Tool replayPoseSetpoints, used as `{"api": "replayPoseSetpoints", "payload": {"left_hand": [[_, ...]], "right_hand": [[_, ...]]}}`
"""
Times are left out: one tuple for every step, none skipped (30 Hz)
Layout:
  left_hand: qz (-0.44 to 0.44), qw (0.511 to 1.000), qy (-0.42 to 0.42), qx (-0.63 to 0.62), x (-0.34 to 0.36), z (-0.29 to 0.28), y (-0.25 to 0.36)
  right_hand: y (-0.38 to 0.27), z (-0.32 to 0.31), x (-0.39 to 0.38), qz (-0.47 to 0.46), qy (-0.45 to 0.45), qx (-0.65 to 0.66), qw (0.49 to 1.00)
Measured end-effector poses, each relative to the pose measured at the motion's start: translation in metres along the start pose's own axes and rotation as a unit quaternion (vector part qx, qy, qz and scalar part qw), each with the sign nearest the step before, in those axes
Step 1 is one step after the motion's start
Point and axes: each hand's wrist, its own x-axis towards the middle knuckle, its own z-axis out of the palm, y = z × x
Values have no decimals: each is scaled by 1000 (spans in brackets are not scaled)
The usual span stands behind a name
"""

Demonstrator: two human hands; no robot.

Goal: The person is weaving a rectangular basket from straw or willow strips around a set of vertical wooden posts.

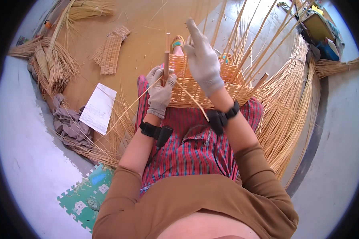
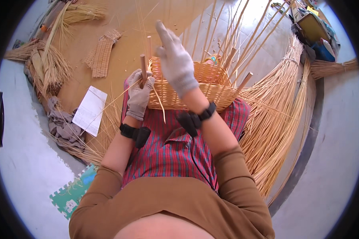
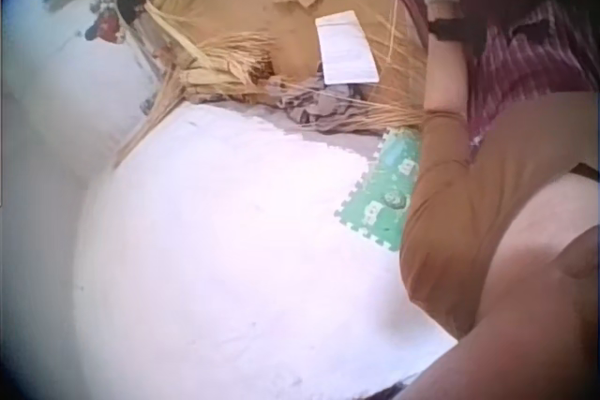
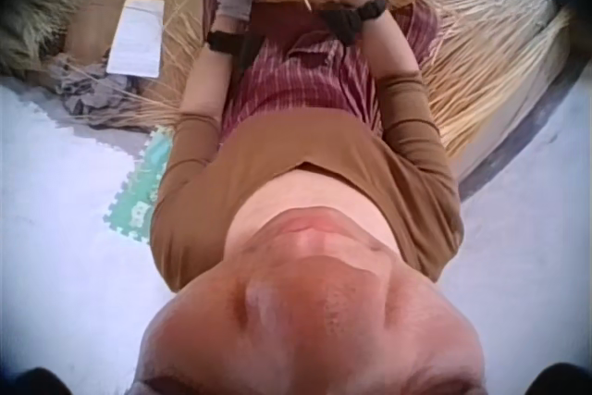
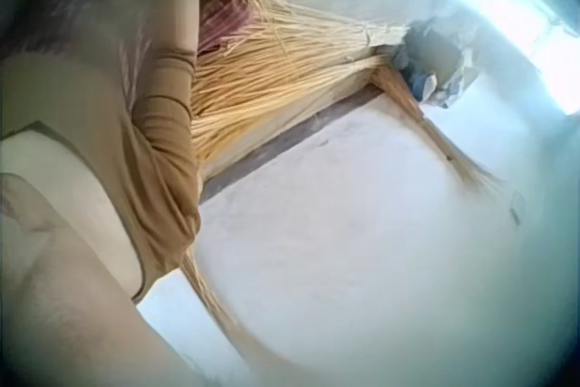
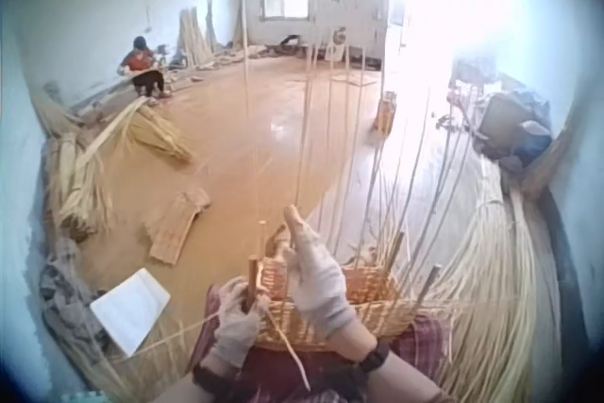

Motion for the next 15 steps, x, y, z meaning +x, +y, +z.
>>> {"api": "replayPoseSetpoints", "payload": {"left_hand": [[3, 1000, -9, -1, 1, 6, 3], [-30, 996, -9, -82, 0, 10, 10], [-64, 985, -10, -161, 0, 15, 17], [-40, 993, 13, -113, 3, 12, 4], [-39, 993, 0, -110, 2, 18, 11], [-49, 987, 31, -147, 1, 24, 24], [-60, 979, 58, -185, -2, 30, 35], [-50, 985, 78, -146, -4, 22, 24], [-43, 987, 58, -141, -15, 21, 27], [16, 995, 101, 1, -34, 24, 33], [82, 975, 151, 140, -49, 24, 39], [166, 963, 97, 191, -61, 32, 52], [247, 937, 49, 240, -71, 45, 73], [273, 936, -9, 220, -80, 67, 98], [326, 919, -61, 214, -83, 81, 106]], "right_hand": [[0, -15, -16, 48, 3, 103, 993], [12, -35, -45, 116, 3, 203, 972], [35, -51, -81, 168, -10, 182, 969], [55, -63, -114, 217, -28, 168, 961], [71, -84, -147, 203, -1, 112, 973], [83, -105, -176, 191, 29, 54, 980], [92, -124, -196, 217, 136, 69, 964], [89, -141, -204, 255, 198, 84, 943], [71, -159, -203, 284, 213, 27, 934], [78, -171, -220, 304, 224, 44, 925], [87, -178, -236, 320, 233, 65, 916], [94, -181, -247, 313, 206, 18, 927], [101, -183, -256, 305, 175, -27, 936], [107, -181, -264, 292, 214, -3, 932], [110, -180, -268, 283, 212, -20, 935]]}}
